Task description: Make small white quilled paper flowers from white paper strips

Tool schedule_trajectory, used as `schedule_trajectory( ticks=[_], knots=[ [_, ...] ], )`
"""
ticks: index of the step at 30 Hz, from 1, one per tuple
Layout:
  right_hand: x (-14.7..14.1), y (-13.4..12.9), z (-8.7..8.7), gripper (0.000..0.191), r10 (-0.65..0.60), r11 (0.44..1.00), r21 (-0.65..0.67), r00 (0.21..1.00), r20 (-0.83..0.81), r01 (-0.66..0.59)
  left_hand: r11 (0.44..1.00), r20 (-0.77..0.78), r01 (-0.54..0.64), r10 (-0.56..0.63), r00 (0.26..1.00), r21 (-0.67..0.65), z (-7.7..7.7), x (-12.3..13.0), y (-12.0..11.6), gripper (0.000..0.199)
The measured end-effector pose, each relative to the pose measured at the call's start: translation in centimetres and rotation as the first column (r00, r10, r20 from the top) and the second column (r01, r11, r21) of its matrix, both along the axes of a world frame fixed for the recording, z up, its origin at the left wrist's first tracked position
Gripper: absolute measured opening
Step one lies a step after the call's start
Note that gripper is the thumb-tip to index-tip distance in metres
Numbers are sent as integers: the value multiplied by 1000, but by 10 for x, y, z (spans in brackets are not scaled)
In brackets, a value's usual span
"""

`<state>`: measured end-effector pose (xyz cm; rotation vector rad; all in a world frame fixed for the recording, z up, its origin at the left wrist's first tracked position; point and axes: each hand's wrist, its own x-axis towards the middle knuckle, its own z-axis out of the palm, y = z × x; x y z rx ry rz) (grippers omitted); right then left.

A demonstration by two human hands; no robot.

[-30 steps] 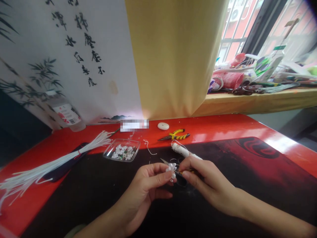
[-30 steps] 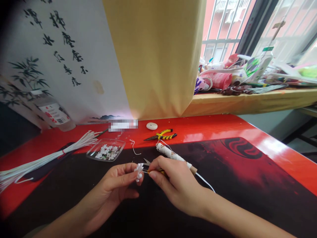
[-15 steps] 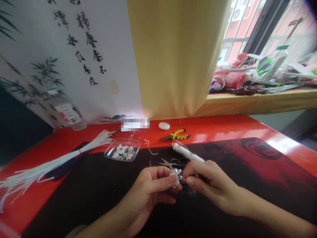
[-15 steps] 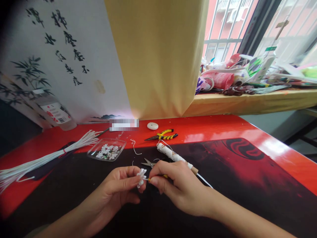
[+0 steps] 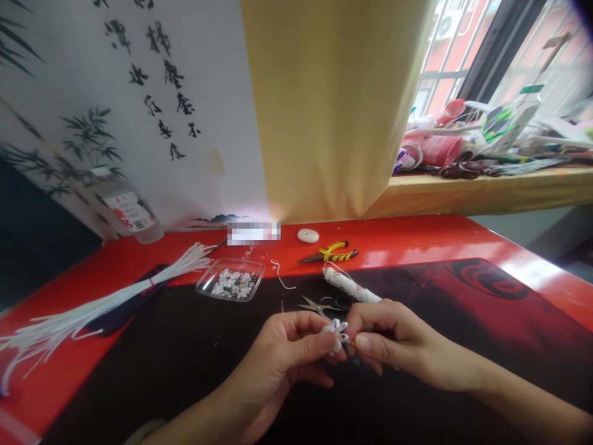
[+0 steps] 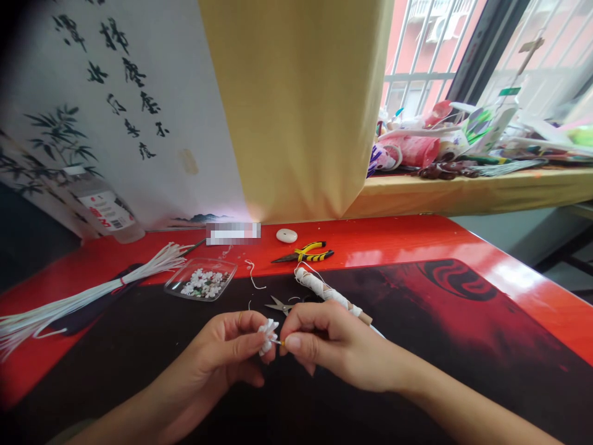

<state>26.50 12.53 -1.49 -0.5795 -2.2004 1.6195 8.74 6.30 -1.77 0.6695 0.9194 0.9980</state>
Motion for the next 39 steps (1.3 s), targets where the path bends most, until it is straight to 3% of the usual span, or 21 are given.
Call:
schedule_trajectory(
  ticks=[3,6,11,14,19,33,35,39],
  knots=[
    [2,0,-2,12,-88,967,234,995,-42,96,999,0,-31,31,1000,13,-1,-1,0,9],
    [3,0,-8,6,-156,844,499,980,-121,195,999,20,-45,44,999,26,-1,-2,0,12],
    [1,0,-14,10,-196,680,681,962,-189,272,998,10,-63,63,998,2,2,0,1,13],
    [1,-2,-15,10,-199,620,735,961,-191,275,999,13,-44,45,999,-25,4,1,1,12],
    [0,-5,-14,8,-203,565,766,952,-230,306,998,18,-27,28,999,-49,6,2,1,11],
    [0,-9,-14,11,-210,484,807,940,-267,338,988,112,25,-8,994,-155,10,4,-5,7],
    [1,-10,-15,14,-211,440,832,939,-271,339,983,136,50,-26,990,-175,11,5,-6,7],
    [5,-12,-17,20,-212,293,900,940,-268,323,971,171,97,-59,983,-221,11,6,-9,7]
  ],
)
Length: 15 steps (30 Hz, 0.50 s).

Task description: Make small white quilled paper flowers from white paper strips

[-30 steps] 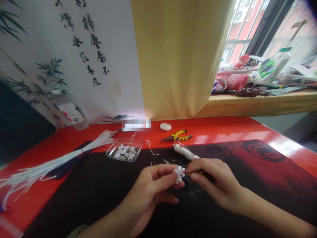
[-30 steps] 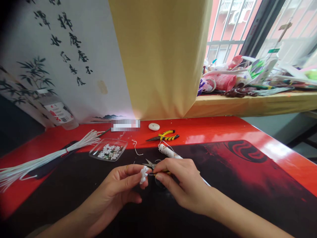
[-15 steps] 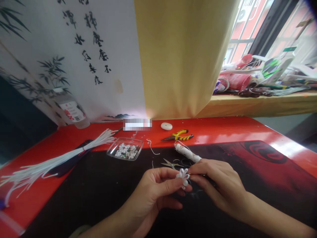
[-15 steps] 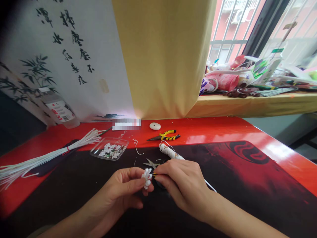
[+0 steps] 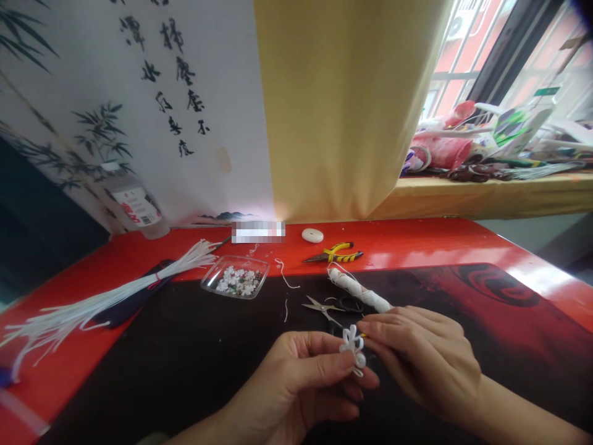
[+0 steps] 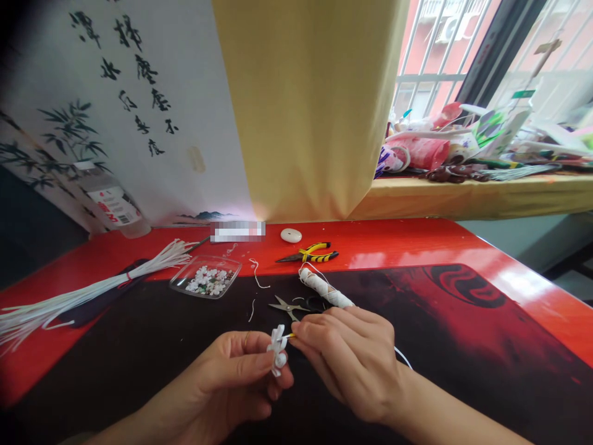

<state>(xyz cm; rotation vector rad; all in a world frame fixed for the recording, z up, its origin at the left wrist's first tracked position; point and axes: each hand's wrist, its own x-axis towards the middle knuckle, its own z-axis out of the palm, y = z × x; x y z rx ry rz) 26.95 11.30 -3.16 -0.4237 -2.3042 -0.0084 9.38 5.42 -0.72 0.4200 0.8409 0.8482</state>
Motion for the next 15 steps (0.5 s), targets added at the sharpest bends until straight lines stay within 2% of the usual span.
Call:
schedule_trajectory(
  ticks=[4,7,10,12,15],
  knots=[
    [3,-1,-1,24,-1,992,127,999,42,-4,999,42,32,-30,999,-26,-1,2,-3,9],
    [1,4,-4,22,-16,993,120,999,29,12,1000,-9,1,-1,1000,9,0,1,-2,8],
    [-3,15,-9,14,-43,999,16,999,-15,44,981,-176,-97,127,976,167,-2,-3,3,10],
    [-6,22,-11,7,-77,991,-112,997,-21,74,949,-280,-139,220,934,284,-4,-7,8,13],
    [-8,26,-8,8,-94,917,-389,996,10,90,918,-347,-150,285,893,368,-8,-12,13,16]
  ],
)
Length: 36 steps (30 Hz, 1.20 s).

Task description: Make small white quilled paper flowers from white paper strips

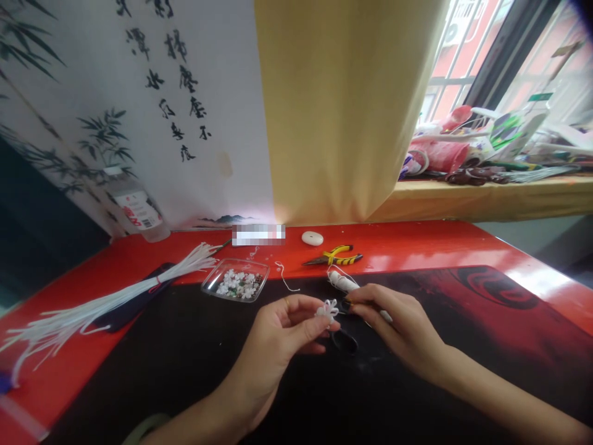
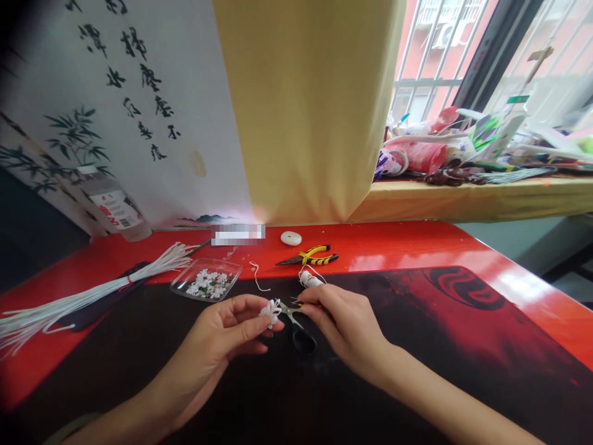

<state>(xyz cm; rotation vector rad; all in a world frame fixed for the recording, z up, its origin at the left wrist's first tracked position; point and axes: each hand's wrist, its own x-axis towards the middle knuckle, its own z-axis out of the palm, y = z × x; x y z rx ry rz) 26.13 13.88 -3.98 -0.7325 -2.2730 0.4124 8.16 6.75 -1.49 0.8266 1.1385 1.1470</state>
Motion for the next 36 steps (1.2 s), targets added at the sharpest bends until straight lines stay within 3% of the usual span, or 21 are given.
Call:
schedule_trajectory(
  ticks=[5,11,15,22,28,33,36],
  knots=[
    [-1,-6,11,15,19,908,-416,997,-77,-50,1000,-39,29,-29,999,-2,-1,-2,4,15],
    [-5,-14,17,18,26,766,-633,989,-145,-113,997,-95,59,-63,993,-44,-2,1,5,18],
    [-7,-16,15,14,24,763,-635,987,-159,-121,997,-106,36,-43,993,-70,-2,3,5,17],
    [-7,-14,11,16,-53,822,-568,989,-138,-35,995,-107,15,-25,994,-98,-1,4,5,16],
    [-5,-15,14,16,10,855,-513,993,-118,-70,992,-67,86,-93,993,-94,0,0,7,18],
    [-6,-14,13,13,114,816,-558,988,-101,-151,990,-45,108,-113,993,-93,-1,-4,8,19],
    [-5,-12,12,9,121,822,-547,988,-100,-156,992,-38,108,-111,993,-68,-6,-3,7,19]
  ],
)
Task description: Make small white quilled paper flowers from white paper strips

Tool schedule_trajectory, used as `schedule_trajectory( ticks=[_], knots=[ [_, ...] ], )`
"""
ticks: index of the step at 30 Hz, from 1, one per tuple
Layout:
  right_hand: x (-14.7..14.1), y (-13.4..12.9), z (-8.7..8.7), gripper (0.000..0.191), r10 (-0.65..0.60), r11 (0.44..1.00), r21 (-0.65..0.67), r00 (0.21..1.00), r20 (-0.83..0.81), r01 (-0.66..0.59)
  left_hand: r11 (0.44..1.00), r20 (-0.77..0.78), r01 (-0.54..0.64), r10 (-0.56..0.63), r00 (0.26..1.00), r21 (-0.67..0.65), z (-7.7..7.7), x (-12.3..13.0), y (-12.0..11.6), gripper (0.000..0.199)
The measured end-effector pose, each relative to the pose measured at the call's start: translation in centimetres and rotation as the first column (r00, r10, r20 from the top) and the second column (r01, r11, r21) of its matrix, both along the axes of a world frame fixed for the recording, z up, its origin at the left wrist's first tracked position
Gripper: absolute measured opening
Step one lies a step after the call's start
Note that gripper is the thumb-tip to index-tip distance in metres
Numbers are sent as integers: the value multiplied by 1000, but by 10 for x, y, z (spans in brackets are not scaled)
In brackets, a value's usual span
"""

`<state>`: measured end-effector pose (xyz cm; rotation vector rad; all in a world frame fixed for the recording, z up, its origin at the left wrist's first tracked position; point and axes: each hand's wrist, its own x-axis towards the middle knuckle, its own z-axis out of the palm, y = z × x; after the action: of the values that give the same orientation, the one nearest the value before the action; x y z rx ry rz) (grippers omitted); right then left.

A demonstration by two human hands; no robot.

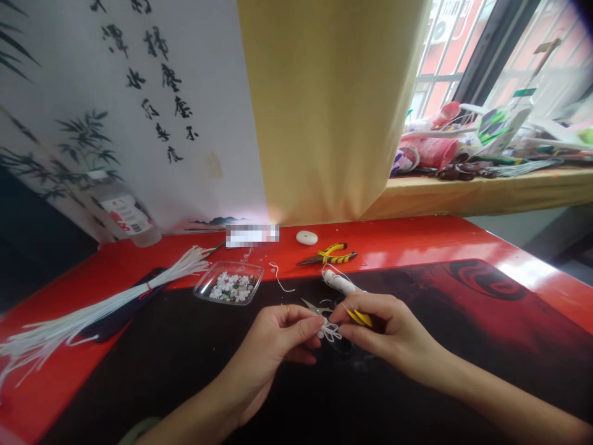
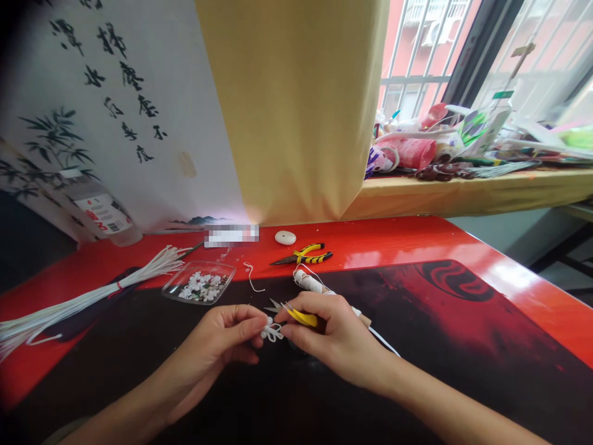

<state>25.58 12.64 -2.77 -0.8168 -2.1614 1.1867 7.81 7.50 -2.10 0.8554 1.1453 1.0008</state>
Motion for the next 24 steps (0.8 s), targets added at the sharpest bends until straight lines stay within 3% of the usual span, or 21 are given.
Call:
schedule_trajectory(
  ticks=[10,24],
  knots=[
    [2,0,-2,3,17,977,208,995,94,-37,1000,-45,11,-10,999,22,-2,0,-2,19],
    [1,0,-2,4,37,981,187,996,83,-52,999,-64,4,-2,998,32,-5,0,-3,19]
  ],
)
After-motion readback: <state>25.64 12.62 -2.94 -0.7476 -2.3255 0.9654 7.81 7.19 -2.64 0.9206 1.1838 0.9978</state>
